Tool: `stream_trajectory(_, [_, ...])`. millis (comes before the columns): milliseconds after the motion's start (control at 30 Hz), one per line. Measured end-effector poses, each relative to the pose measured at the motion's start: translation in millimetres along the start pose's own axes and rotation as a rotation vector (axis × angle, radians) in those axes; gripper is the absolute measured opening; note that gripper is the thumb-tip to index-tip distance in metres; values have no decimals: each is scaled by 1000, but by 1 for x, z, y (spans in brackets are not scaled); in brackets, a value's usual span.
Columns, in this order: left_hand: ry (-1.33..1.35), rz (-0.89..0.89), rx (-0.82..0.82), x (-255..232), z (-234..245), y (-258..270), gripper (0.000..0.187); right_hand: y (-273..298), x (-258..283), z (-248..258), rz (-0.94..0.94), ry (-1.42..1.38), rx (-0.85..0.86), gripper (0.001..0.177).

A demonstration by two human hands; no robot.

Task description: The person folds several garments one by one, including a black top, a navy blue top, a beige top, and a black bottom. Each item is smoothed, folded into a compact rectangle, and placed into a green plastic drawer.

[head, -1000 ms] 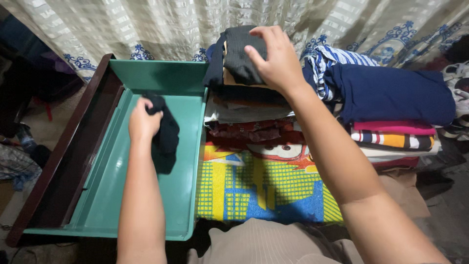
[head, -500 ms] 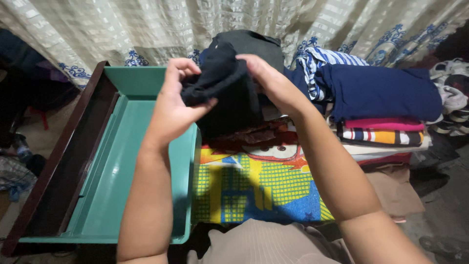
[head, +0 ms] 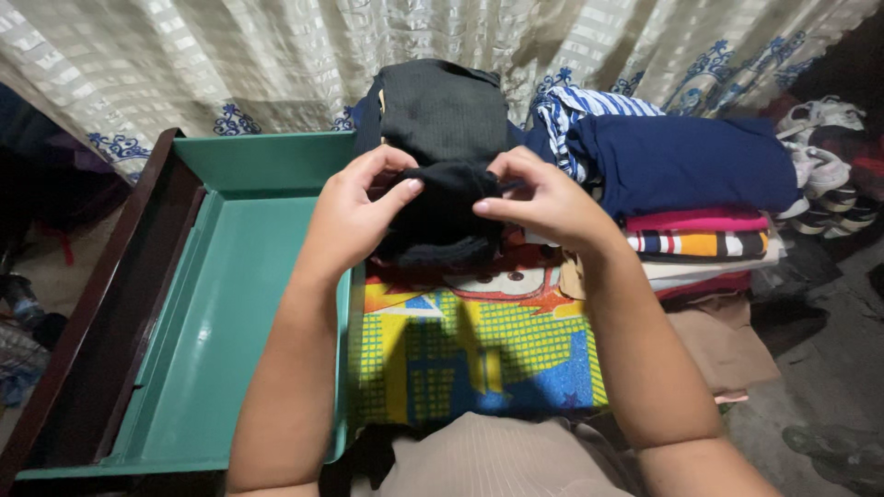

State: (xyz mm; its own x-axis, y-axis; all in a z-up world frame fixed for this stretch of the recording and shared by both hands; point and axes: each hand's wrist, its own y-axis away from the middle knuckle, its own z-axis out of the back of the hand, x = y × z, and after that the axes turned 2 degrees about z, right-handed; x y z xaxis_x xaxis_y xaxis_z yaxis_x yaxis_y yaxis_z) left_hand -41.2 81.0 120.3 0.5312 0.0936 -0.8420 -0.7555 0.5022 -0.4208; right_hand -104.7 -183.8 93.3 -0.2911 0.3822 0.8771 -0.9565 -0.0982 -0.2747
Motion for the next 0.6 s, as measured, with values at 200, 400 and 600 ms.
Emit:
stream_trajectory(200, [92,16,23,-1,-15,-1,15,12,16,20,28,-256,-19,17])
stream_trajectory(400, [376,46,140,-3,-27,-5,14,23,32,37,276,52,-144,15])
stream_trajectory(600, [286,-21,174,-1,-41,-11,17,24,35,42,170,-209,-188,13])
